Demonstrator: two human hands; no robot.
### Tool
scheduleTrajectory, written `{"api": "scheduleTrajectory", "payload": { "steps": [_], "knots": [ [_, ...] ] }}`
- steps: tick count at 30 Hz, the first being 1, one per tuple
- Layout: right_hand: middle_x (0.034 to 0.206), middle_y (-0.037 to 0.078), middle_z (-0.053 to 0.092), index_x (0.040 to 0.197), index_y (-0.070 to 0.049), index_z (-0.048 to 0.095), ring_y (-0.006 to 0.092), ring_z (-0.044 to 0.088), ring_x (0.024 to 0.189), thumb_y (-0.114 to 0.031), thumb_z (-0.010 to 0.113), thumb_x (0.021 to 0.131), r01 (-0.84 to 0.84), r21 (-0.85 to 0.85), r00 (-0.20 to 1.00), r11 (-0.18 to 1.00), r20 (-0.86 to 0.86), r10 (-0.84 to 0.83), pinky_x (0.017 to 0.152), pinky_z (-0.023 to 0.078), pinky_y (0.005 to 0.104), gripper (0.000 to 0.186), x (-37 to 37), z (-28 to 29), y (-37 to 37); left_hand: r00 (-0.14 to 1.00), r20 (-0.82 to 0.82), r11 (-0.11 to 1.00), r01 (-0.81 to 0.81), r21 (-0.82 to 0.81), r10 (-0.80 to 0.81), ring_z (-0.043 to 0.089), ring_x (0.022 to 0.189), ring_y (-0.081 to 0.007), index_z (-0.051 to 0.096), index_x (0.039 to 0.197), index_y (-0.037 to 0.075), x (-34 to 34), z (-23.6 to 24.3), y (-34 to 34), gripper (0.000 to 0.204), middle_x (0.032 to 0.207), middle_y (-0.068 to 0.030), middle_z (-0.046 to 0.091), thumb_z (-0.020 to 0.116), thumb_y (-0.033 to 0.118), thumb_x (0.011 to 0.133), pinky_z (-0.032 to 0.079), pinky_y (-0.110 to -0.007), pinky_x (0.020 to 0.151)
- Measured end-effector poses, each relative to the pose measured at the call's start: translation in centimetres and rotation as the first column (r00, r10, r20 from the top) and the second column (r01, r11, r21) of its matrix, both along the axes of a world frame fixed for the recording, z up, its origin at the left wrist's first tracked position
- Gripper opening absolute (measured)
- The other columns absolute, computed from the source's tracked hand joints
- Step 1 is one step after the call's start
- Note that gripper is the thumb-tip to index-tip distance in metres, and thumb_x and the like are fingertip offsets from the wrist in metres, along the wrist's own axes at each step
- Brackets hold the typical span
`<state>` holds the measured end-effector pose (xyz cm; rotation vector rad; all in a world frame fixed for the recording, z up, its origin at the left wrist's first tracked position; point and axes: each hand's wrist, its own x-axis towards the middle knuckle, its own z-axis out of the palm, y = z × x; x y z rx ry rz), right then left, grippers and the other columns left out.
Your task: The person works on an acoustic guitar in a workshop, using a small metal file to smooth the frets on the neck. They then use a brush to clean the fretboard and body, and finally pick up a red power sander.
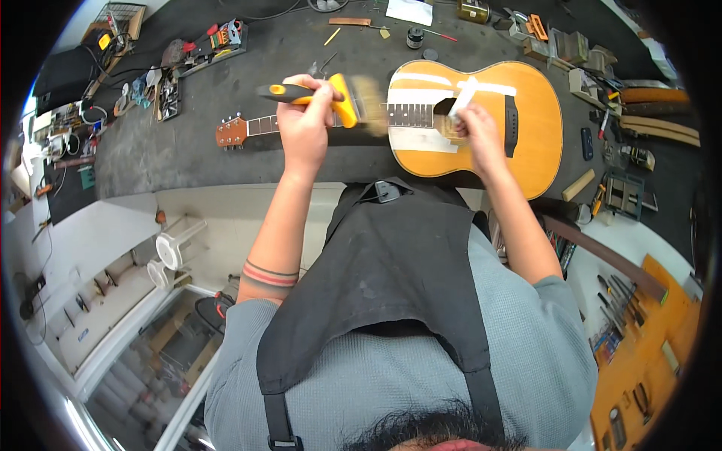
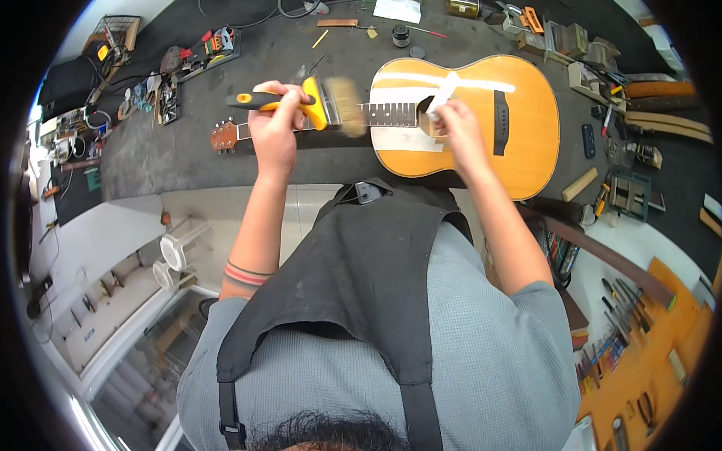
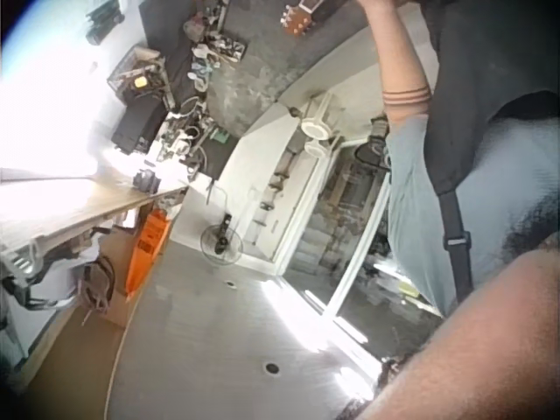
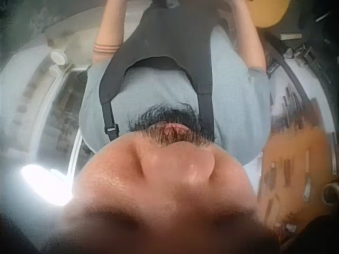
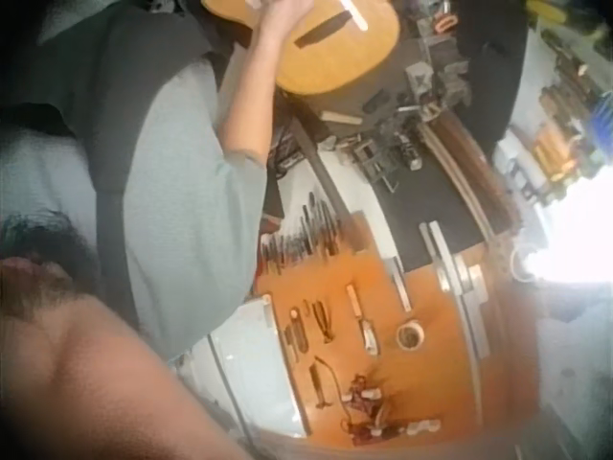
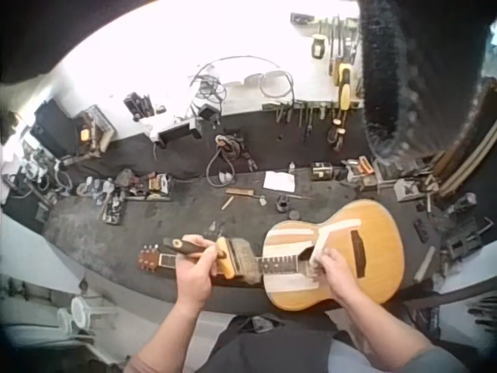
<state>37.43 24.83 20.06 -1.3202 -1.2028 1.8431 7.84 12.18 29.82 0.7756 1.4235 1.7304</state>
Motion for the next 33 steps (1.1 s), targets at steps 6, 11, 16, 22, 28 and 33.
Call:
{"api": "scheduleTrajectory", "payload": {
  "steps": [6, 11, 16, 22, 28, 33],
  "knots": [
    [0.087, -0.001, 0.063, 0.096, -0.013, 0.059, 0.0111, 0.061, 0.074, -0.021, 0.066, 0.107, 0.010, -0.191, 0.991, 0.982, -0.126, -0.035, 0.071, 0.049, 0.0278, 0.015, 8.2, -4.1, 5.6, 0.938, -0.299, 0.982, 0.144, -0.121, -0.175, 0.061, 0.089, -0.0118, 0.060, 0.104, 0.008, 8.5, -6.7, 3.6, 0.009, 0.097, -0.0015, 0.064, 0.069, 0.007, 0.104, 0.052, -0.031, 0.080],
    [0.086, 0.000, 0.062, 0.098, -0.012, 0.058, 0.0119, 0.061, 0.073, -0.019, 0.064, 0.108, -0.026, -0.205, 0.984, 0.978, -0.179, -0.011, 0.069, 0.049, 0.0286, 0.014, 8.5, -4.9, 5.6, 0.653, -0.756, 0.980, 0.170, 0.106, -0.032, 0.065, 0.090, -0.0128, 0.061, 0.106, 0.006, 10.3, -5.4, 8.8, 0.015, 0.096, -0.0031, 0.067, 0.075, 0.006, 0.102, 0.055, -0.033, 0.081],
    [0.087, 0.001, 0.063, 0.098, -0.011, 0.058, 0.0121, 0.062, 0.074, -0.019, 0.063, 0.108, -0.049, -0.207, 0.986, 0.977, -0.167, 0.014, 0.069, 0.050, 0.0292, 0.014, 8.5, -4.9, 5.7, 0.834, -0.400, 0.881, 0.194, -0.431, -0.380, 0.066, 0.091, -0.0146, 0.061, 0.109, 0.007, 9.6, -4.6, 4.1, 0.013, 0.095, -0.0045, 0.068, 0.072, 0.011, 0.103, 0.057, -0.034, 0.085],
    [0.088, 0.001, 0.064, 0.099, -0.010, 0.058, 0.0120, 0.063, 0.073, -0.019, 0.063, 0.109, -0.032, -0.198, 0.987, 0.980, -0.160, 0.000, 0.069, 0.051, 0.0292, 0.015, 8.8, -5.0, 5.5, 0.662, -0.721, 0.797, -0.317, -0.515, -0.203, 0.077, 0.083, -0.0349, 0.063, 0.116, 0.007, 4.2, -2.8, 2.6, 0.016, 0.091, -0.0178, 0.075, 0.069, 0.006, 0.100, 0.060, -0.046, 0.075],
    [0.088, 0.001, 0.064, 0.099, -0.010, 0.059, 0.0112, 0.063, 0.073, -0.020, 0.063, 0.109, -0.048, -0.190, 0.983, 0.981, -0.182, 0.013, 0.069, 0.051, 0.0289, 0.015, 8.2, -4.7, 5.4, 0.904, -0.373, 0.950, 0.098, -0.295, -0.209, 0.060, 0.086, -0.0102, 0.059, 0.105, 0.006, 13.3, -4.8, 6.4, 0.012, 0.093, -0.0015, 0.065, 0.071, 0.009, 0.104, 0.052, -0.032, 0.079],
    [0.088, 0.002, 0.064, 0.100, -0.010, 0.059, 0.0115, 0.063, 0.073, -0.020, 0.064, 0.110, -0.033, -0.189, 0.983, 0.981, -0.182, -0.002, 0.069, 0.050, 0.0289, 0.015, 8.7, -5.1, 5.5, 0.750, -0.284, 0.731, 0.363, -0.578, -0.598, 0.060, 0.082, -0.0106, 0.059, 0.100, 0.004, 12.1, -1.8, 7.7, 0.011, 0.087, -0.0010, 0.065, 0.069, 0.005, 0.095, 0.051, -0.031, 0.077]
  ]
}}
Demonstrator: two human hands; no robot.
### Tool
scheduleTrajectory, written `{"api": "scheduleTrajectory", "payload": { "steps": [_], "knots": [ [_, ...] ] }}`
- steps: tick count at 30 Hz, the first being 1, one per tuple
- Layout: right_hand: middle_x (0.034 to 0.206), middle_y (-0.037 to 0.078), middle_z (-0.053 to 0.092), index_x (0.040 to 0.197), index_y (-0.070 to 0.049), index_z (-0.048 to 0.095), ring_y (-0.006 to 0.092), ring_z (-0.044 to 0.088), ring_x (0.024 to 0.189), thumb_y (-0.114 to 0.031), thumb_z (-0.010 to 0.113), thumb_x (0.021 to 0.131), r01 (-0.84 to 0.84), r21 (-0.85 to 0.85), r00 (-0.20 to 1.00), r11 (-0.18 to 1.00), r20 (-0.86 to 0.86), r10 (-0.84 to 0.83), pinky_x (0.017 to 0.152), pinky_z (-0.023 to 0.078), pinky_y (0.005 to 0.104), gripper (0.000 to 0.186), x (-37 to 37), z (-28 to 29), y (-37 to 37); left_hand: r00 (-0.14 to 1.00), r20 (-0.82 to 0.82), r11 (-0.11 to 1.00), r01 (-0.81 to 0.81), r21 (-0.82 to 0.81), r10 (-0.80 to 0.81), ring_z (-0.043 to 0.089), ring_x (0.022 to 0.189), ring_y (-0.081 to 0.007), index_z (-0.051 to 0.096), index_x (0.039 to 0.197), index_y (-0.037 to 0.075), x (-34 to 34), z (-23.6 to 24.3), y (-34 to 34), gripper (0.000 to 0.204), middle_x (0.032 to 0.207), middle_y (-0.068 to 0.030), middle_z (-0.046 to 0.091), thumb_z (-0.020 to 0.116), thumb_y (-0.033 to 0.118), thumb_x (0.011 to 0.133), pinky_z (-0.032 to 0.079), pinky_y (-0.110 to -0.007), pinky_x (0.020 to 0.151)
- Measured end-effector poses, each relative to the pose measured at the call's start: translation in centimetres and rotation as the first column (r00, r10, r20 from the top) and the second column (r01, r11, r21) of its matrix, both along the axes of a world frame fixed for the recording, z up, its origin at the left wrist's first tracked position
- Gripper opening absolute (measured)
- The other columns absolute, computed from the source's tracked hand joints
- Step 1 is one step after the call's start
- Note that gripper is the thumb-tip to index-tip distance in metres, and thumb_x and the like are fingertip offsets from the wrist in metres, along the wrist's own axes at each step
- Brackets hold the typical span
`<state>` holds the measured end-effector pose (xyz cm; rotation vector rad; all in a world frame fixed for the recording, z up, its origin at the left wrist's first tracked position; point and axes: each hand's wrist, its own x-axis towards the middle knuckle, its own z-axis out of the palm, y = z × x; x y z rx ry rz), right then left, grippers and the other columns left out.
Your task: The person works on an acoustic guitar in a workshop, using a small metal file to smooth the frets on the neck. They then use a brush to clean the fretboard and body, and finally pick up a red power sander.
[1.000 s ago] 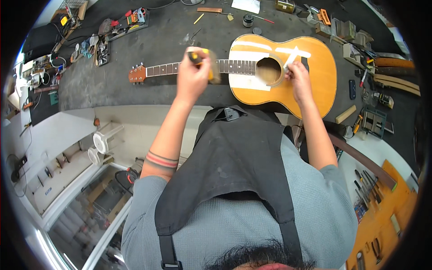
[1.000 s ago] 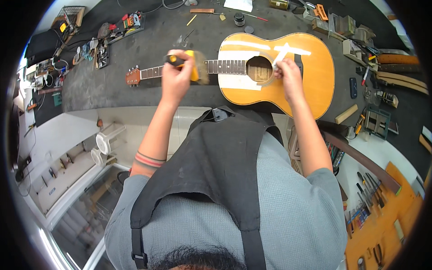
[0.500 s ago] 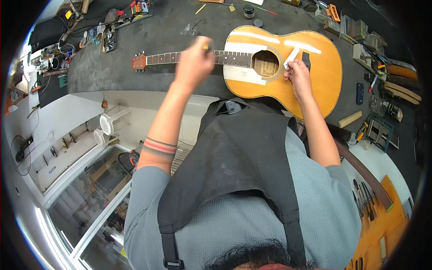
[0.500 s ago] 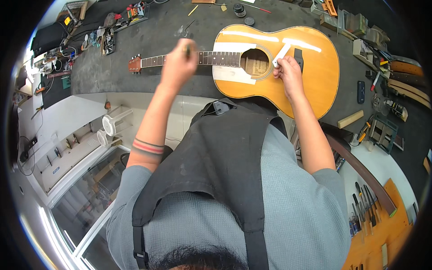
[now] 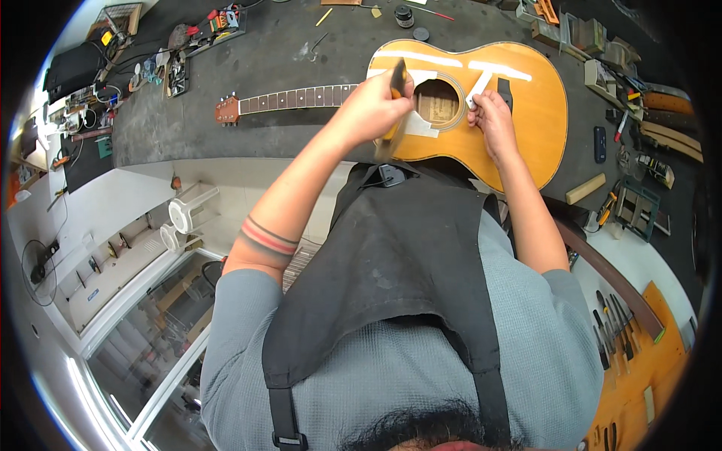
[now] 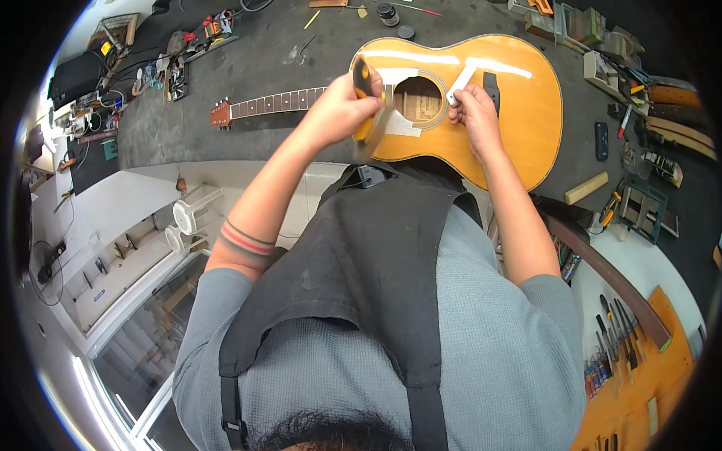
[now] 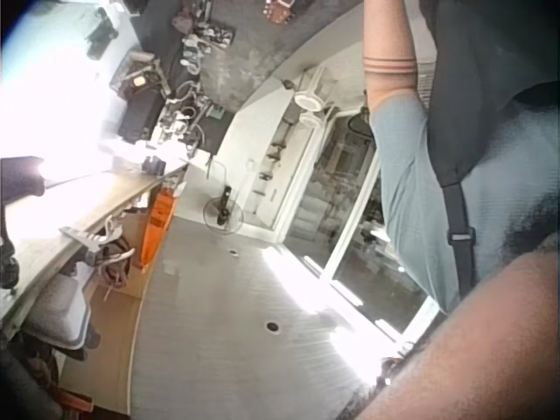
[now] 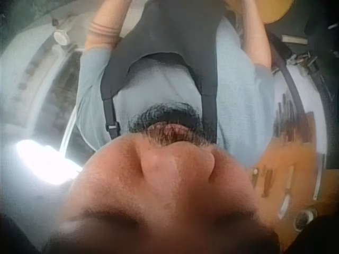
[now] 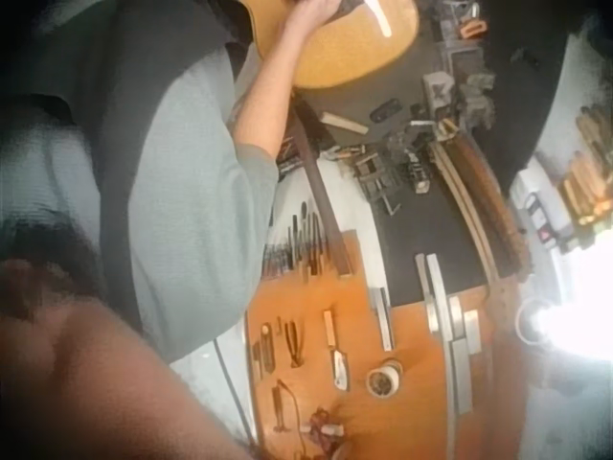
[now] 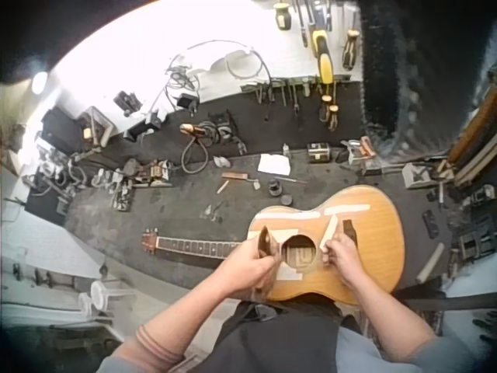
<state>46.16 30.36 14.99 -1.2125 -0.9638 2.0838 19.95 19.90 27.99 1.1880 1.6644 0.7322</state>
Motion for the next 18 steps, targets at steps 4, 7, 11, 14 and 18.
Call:
{"api": "scheduleTrajectory", "payload": {
  "steps": [4, 7, 11, 14, 18],
  "knots": [
    [0.088, 0.002, 0.064, 0.100, -0.009, 0.060, 0.0118, 0.063, 0.073, -0.020, 0.065, 0.110, -0.003, 0.001, 1.000, 1.000, -0.017, 0.003, 0.069, 0.051, 0.0286, 0.016, -0.1, 0.1, -0.1, 0.974, -0.024, 0.957, -0.215, 0.194, 0.223, 0.063, 0.082, -0.0122, 0.059, 0.104, 0.004, 1.0, 0.9, 1.1, 0.014, 0.088, -0.0049, 0.068, 0.069, 0.007, 0.096, 0.054, -0.031, 0.078],
    [0.088, 0.002, 0.064, 0.100, -0.009, 0.060, 0.0117, 0.063, 0.073, -0.020, 0.065, 0.110, 0.004, -0.022, 1.000, 1.000, -0.031, -0.005, 0.069, 0.051, 0.0287, 0.016, -0.4, 0.1, -0.1, 0.995, -0.084, 0.999, 0.052, 0.009, -0.051, 0.070, 0.085, -0.0168, 0.059, 0.105, 0.003, 1.8, -0.3, 1.3, 0.012, 0.092, -0.0103, 0.072, 0.068, 0.010, 0.101, 0.058, -0.035, 0.082],
    [0.088, 0.002, 0.063, 0.100, -0.009, 0.060, 0.0117, 0.063, 0.074, -0.020, 0.064, 0.110, 0.004, -0.008, 1.000, 1.000, -0.020, -0.004, 0.070, 0.051, 0.0286, 0.015, 0.0, 0.0, -0.1, 0.892, 0.429, 0.977, -0.055, -0.207, 0.142, 0.067, 0.079, -0.0146, 0.060, 0.101, 0.005, 0.5, 1.2, 2.5, 0.011, 0.092, -0.0075, 0.071, 0.068, 0.013, 0.102, 0.054, -0.031, 0.069],
    [0.088, 0.002, 0.064, 0.100, -0.009, 0.060, 0.0116, 0.063, 0.074, -0.020, 0.064, 0.110, -0.006, -0.011, 0.999, 1.000, -0.042, 0.005, 0.070, 0.051, 0.0284, 0.015, -0.1, -0.1, -0.1, 0.968, 0.193, 0.985, -0.171, 0.024, 0.163, 0.065, 0.082, -0.0114, 0.060, 0.103, 0.004, 0.4, -1.1, 1.7, 0.011, 0.095, -0.0056, 0.070, 0.069, 0.011, 0.102, 0.052, -0.030, 0.069],
    [0.088, 0.002, 0.064, 0.100, -0.009, 0.060, 0.0115, 0.064, 0.075, -0.019, 0.064, 0.110, 0.004, -0.027, 0.998, 1.000, -0.058, -0.005, 0.070, 0.051, 0.0282, 0.015, 0.1, -0.4, 0.0, 0.835, -0.493, 0.945, -0.093, 0.314, 0.246, 0.076, 0.088, -0.0276, 0.063, 0.113, 0.006, -2.5, -1.7, -0.8, 0.016, 0.096, -0.0142, 0.074, 0.071, 0.010, 0.100, 0.059, -0.040, 0.080]
  ]
}}
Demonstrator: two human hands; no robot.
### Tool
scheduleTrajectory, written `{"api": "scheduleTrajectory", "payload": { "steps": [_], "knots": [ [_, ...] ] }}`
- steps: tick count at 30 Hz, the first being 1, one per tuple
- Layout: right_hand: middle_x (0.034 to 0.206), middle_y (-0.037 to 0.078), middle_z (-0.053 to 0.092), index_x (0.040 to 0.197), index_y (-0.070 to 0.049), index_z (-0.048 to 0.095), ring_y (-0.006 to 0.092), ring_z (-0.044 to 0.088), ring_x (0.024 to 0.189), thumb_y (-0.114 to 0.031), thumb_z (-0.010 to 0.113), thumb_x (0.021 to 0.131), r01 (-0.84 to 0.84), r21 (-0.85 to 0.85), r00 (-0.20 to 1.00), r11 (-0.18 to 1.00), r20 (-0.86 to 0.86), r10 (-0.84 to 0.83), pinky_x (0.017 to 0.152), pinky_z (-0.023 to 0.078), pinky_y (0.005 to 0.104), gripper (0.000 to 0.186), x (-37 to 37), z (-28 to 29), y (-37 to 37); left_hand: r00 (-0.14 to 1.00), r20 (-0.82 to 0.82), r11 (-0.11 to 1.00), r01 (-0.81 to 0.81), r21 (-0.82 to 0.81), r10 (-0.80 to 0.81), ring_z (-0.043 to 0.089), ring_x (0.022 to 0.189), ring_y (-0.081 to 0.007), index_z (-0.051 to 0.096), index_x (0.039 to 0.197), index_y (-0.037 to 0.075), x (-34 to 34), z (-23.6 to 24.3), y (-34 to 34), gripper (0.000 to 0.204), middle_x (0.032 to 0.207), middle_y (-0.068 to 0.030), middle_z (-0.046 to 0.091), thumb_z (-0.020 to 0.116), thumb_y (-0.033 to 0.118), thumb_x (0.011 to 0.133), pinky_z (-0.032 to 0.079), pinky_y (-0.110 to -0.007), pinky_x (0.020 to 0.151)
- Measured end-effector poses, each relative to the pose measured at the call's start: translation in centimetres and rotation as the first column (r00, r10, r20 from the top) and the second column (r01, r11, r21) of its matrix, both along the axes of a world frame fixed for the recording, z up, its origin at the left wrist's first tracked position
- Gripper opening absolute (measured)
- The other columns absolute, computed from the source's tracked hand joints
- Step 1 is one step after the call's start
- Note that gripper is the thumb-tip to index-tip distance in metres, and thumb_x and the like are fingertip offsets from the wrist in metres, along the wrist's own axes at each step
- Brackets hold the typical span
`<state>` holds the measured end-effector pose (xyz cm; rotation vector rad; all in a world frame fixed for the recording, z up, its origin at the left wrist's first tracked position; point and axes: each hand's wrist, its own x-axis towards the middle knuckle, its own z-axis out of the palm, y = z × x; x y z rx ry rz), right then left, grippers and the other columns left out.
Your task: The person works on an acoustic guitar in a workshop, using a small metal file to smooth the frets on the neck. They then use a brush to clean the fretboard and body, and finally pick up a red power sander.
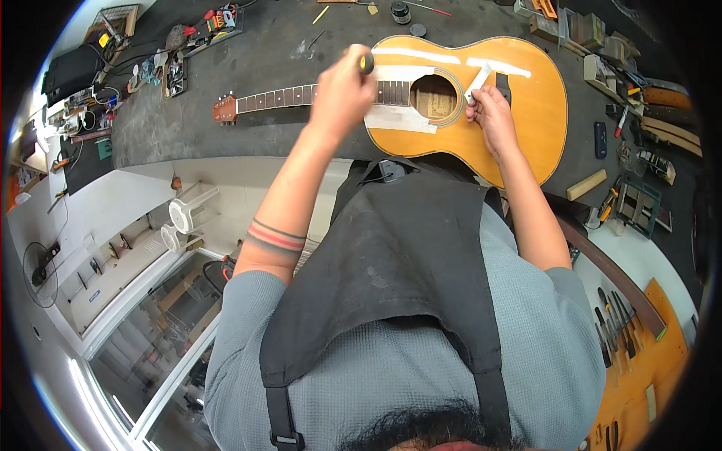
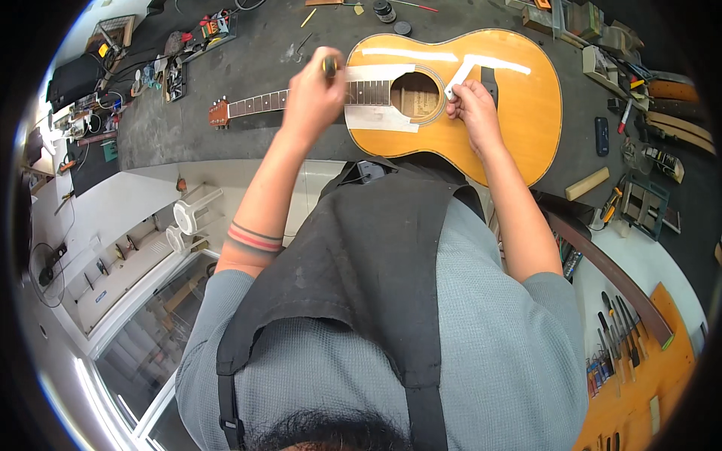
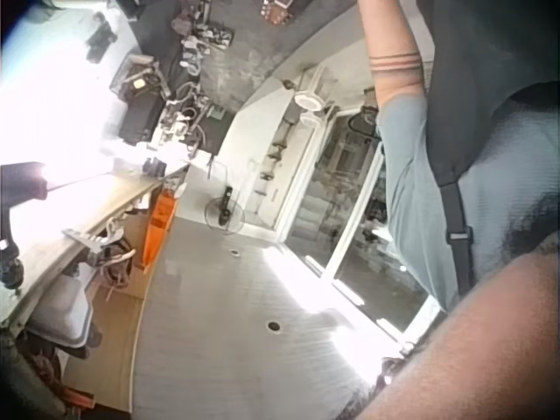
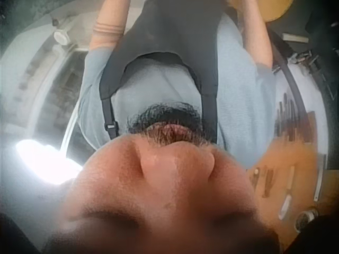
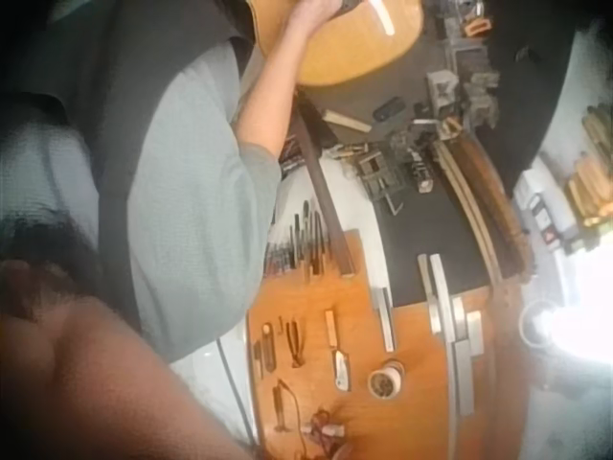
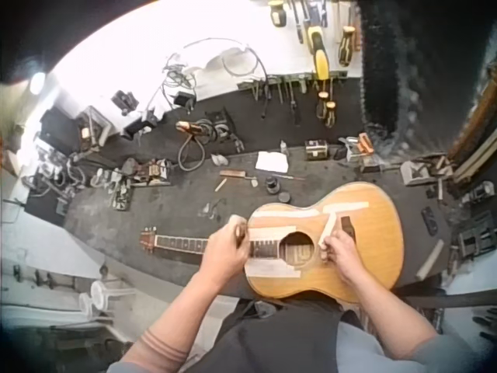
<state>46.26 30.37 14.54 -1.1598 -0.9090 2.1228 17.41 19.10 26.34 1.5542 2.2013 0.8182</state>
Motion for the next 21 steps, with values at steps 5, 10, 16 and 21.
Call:
{"api": "scheduleTrajectory", "payload": {
  "steps": [5, 10, 16, 21],
  "knots": [
    [0.088, 0.002, 0.064, 0.100, -0.009, 0.059, 0.0122, 0.064, 0.075, -0.019, 0.063, 0.110, -0.011, 0.011, 1.000, 1.000, 0.029, 0.011, 0.071, 0.051, 0.0289, 0.015, 0.0, 0.5, -0.1, 0.984, 0.069, 0.985, -0.169, 0.038, 0.166, 0.074, 0.080, -0.0334, 0.062, 0.108, 0.007, -3.0, -1.0, -3.3, 0.012, 0.096, -0.0135, 0.076, 0.070, 0.005, 0.099, 0.058, -0.046, 0.073],
    [0.088, 0.002, 0.064, 0.100, -0.011, 0.059, 0.0129, 0.063, 0.076, -0.020, 0.063, 0.111, -0.028, 0.007, 0.999, 1.000, 0.023, 0.027, 0.073, 0.052, 0.0302, 0.015, -0.1, 0.4, 0.0, 0.435, 0.900, 0.987, -0.157, 0.042, 0.031, 0.061, 0.070, -0.0117, 0.062, 0.102, 0.005, 3.9, -0.3, -1.5, 0.010, 0.092, -0.0035, 0.071, 0.072, 0.004, 0.099, 0.052, -0.032, 0.065],
    [0.090, 0.002, 0.065, 0.100, -0.011, 0.059, 0.0130, 0.063, 0.077, -0.021, 0.063, 0.111, -0.036, 0.003, 0.999, 0.999, 0.019, 0.035, 0.074, 0.052, 0.0304, 0.015, 0.0, 0.4, 0.1, 0.888, 0.361, 0.876, -0.395, 0.277, 0.286, 0.066, 0.080, -0.0113, 0.062, 0.102, 0.006, -3.6, -3.0, -3.0, 0.008, 0.086, -0.0032, 0.069, 0.070, 0.005, 0.102, 0.053, -0.031, 0.070],
    [0.091, 0.002, 0.064, 0.100, -0.012, 0.059, 0.0128, 0.063, 0.078, -0.021, 0.063, 0.111, -0.045, 0.014, 0.998, 0.999, 0.036, 0.044, 0.074, 0.052, 0.0303, 0.015, -0.1, 0.2, 0.1, 0.896, 0.419, 0.917, -0.283, 0.281, 0.148, 0.066, 0.074, -0.0155, 0.059, 0.104, 0.006, -1.2, -1.9, -4.0, 0.011, 0.087, -0.0043, 0.069, 0.069, 0.005, 0.101, 0.054, -0.033, 0.063]
  ]
}}
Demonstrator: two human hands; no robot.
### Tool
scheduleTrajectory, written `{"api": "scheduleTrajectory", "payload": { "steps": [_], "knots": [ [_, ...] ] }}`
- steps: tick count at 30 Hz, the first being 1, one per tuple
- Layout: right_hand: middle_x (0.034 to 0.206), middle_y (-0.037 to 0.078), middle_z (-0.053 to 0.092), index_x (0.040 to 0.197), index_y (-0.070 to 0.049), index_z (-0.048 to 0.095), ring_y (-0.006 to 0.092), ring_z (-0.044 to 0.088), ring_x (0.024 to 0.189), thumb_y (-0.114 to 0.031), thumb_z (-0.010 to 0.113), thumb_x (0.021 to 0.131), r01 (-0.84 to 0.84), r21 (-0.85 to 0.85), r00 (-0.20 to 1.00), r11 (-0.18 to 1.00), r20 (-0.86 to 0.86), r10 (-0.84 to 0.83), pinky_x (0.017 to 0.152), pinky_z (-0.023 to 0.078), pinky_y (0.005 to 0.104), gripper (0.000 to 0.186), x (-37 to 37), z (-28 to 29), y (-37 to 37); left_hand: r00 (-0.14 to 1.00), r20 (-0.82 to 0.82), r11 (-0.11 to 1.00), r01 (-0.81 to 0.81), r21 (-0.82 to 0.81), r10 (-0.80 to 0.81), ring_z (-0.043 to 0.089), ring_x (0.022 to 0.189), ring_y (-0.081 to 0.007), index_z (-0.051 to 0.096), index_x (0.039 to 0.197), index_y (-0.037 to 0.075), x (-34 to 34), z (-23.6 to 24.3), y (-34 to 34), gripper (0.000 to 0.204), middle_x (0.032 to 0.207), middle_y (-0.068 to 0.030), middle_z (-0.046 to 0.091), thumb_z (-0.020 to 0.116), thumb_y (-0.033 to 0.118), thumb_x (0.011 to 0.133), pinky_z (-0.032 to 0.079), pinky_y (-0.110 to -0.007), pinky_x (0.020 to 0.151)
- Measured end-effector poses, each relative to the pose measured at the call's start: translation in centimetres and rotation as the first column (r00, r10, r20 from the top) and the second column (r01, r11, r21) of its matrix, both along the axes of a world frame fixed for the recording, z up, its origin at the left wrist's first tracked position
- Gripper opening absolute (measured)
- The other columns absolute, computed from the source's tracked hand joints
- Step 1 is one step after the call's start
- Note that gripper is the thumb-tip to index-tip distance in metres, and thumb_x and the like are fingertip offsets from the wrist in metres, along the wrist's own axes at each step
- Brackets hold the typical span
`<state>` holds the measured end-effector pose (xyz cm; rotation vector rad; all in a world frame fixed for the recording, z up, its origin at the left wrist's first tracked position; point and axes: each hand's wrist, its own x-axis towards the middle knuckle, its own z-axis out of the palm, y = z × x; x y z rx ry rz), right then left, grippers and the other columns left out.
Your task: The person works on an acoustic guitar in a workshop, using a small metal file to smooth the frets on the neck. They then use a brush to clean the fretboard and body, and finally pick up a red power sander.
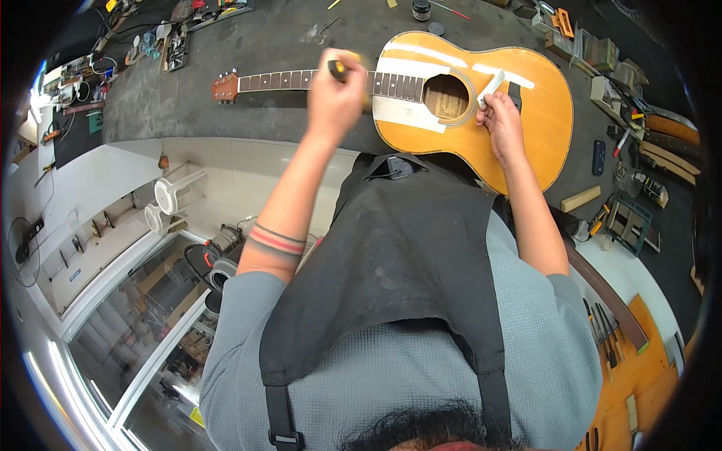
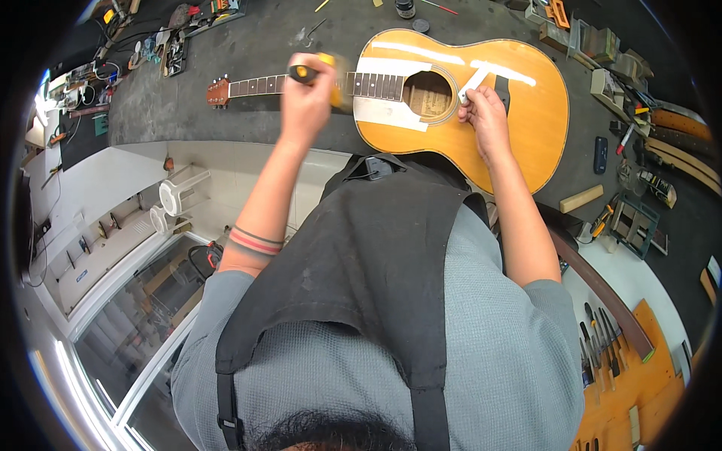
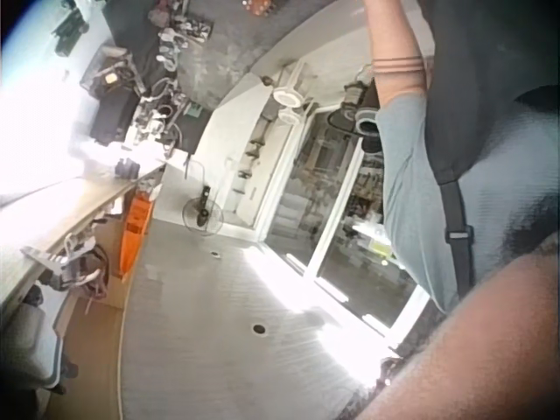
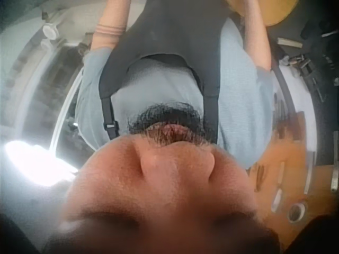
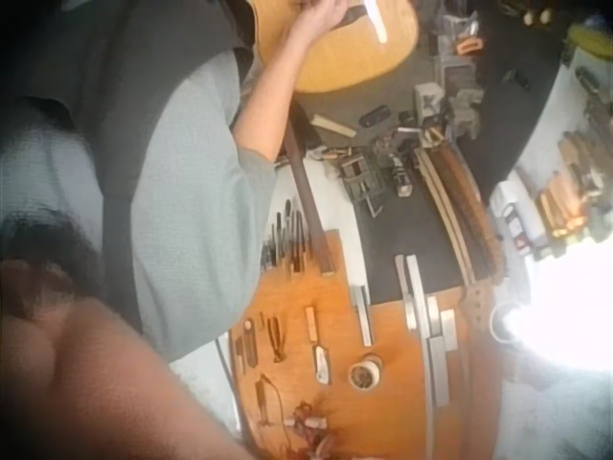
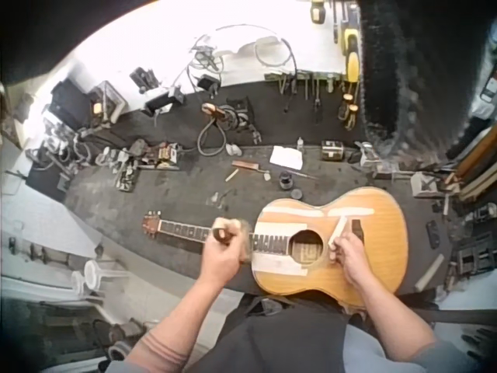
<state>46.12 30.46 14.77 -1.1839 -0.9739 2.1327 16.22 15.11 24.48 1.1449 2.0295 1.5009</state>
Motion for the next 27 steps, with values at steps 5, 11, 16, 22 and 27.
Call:
{"api": "scheduleTrajectory", "payload": {
  "steps": [5, 11, 16, 22, 27],
  "knots": [
    [0.092, 0.002, 0.065, 0.101, -0.011, 0.058, 0.0127, 0.063, 0.078, -0.020, 0.062, 0.112, -0.005, -0.002, 1.000, 1.000, -0.015, 0.005, 0.075, 0.052, 0.0303, 0.015, 0.2, -0.1, 0.0, 0.634, 0.763, 0.985, 0.172, 0.024, -0.130, 0.061, 0.075, -0.0114, 0.059, 0.099, 0.007, 2.1, 1.5, 0.7, 0.011, 0.088, -0.0003, 0.067, 0.070, 0.003, 0.100, 0.049, -0.026, 0.067],
    [0.092, 0.002, 0.065, 0.101, -0.011, 0.058, 0.0131, 0.062, 0.078, -0.020, 0.062, 0.112, -0.008, -0.006, 1.000, 1.000, -0.014, 0.008, 0.075, 0.052, 0.0308, 0.015, 0.2, 0.3, 0.0, 0.989, 0.146, 0.990, 0.010, -0.141, 0.011, 0.068, 0.088, -0.0133, 0.067, 0.106, 0.003, -4.4, 0.5, -0.6, 0.010, 0.097, -0.0030, 0.071, 0.070, 0.008, 0.098, 0.056, -0.032, 0.082],
    [0.092, 0.001, 0.063, 0.104, -0.012, 0.056, 0.0133, 0.061, 0.080, -0.021, 0.061, 0.113, -0.032, -0.018, 0.999, 0.999, -0.016, 0.031, 0.077, 0.051, 0.0304, 0.014, -0.1, 0.0, 0.1, 0.972, -0.222, 0.929, -0.010, -0.370, -0.078, 0.074, 0.116, -0.0301, 0.067, 0.135, 0.005, -5.0, -1.4, -2.7, 0.036, 0.134, -0.0149, 0.071, 0.073, 0.020, 0.103, 0.058, -0.039, 0.099],
    [0.093, 0.001, 0.064, 0.104, -0.012, 0.057, 0.0135, 0.062, 0.080, -0.022, 0.062, 0.114, -0.020, -0.010, 0.999, 1.000, -0.026, 0.019, 0.077, 0.051, 0.0307, 0.015, 0.2, 0.2, 0.2, 0.832, -0.555, 0.776, -0.349, -0.525, -0.001, 0.077, 0.119, -0.0364, 0.065, 0.154, 0.030, -10.1, 0.2, -6.0, 0.055, 0.134, -0.0167, 0.077, 0.069, 0.025, 0.099, 0.061, -0.044, 0.101],
    [0.092, 0.002, 0.064, 0.101, -0.012, 0.057, 0.0134, 0.062, 0.080, -0.021, 0.061, 0.113, -0.020, 0.016, 1.000, 1.000, -0.006, 0.020, 0.077, 0.051, 0.0313, 0.016, 0.5, 0.1, 0.3, 0.967, -0.234, 0.804, -0.220, -0.553, 0.103, 0.079, 0.114, -0.0284, 0.071, 0.147, 0.017, -5.3, 0.2, -4.2, 0.047, 0.128, -0.0138, 0.081, 0.069, 0.025, 0.100, 0.063, -0.043, 0.096]
  ]
}}
